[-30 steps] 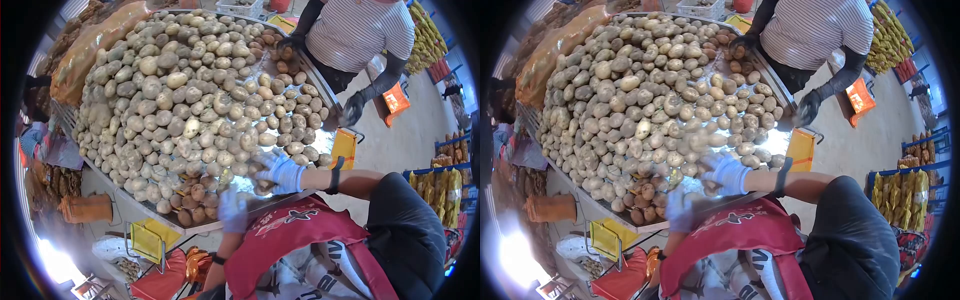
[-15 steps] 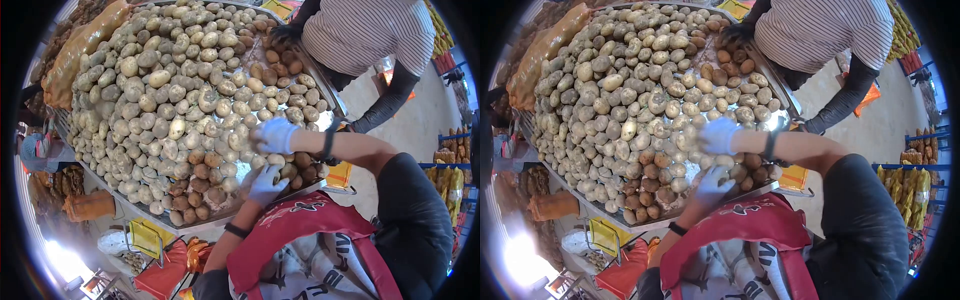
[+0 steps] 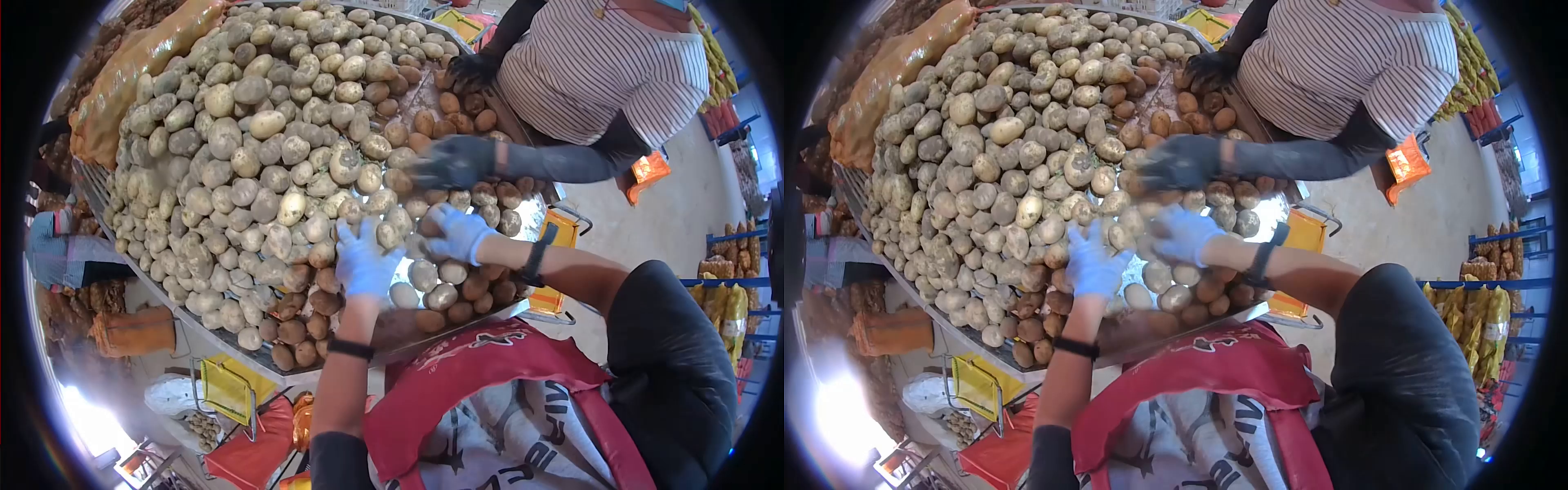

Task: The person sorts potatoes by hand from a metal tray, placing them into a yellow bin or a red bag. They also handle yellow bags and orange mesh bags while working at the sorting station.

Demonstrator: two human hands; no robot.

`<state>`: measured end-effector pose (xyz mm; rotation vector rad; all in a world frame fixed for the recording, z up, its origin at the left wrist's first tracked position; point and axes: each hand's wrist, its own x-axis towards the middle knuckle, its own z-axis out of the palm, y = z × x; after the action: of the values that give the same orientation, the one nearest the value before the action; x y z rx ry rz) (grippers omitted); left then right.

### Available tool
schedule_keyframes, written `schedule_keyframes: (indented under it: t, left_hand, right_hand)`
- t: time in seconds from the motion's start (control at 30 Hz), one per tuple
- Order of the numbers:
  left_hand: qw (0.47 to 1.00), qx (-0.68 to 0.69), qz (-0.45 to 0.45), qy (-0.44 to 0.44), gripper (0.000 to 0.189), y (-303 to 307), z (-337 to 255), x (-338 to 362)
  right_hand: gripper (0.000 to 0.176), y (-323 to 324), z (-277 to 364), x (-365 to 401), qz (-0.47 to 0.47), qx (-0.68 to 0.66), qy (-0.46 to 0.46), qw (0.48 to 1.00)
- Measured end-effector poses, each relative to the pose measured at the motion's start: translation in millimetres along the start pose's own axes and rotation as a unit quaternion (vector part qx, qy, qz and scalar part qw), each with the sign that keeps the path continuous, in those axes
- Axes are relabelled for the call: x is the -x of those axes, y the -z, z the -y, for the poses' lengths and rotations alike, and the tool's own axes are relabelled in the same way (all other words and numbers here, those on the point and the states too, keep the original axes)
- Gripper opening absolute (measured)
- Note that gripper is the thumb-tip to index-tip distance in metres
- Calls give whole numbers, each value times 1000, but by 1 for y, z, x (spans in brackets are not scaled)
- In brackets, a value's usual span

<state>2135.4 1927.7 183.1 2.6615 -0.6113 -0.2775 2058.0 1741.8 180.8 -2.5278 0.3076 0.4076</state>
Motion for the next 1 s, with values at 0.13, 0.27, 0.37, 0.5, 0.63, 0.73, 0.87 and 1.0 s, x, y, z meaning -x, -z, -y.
schedule_keyframes:
  t: [0.13,0.27,0.37,0.5,0.63,0.73,0.87,1.0]
  left_hand:
    - [992,-110,38,-56,62,-17,-15,-9]
    - [989,-42,-49,-134,53,-42,0,6]
    - [967,236,-78,-55,44,-49,19,27]
    - [644,736,82,191,41,-22,37,56]
    - [900,421,100,47,41,-24,13,90]
    - [913,382,140,8,40,-29,-7,90]
    - [792,578,195,21,43,-32,-19,86]
    - [937,315,71,-136,49,-22,-27,85]
  right_hand:
    - [57,-12,10,-26,-56,127,37,990]
    - [50,3,5,-46,-26,96,-11,995]
    - [45,11,4,-67,52,128,-10,990]
    - [51,10,-17,-41,-112,-209,-54,970]
    - [57,-16,13,42,-25,-197,48,979]
    - [63,-14,19,49,-24,-123,204,971]
    - [44,-34,-37,-1,77,-99,351,928]
    - [37,36,-19,-21,41,101,45,993]
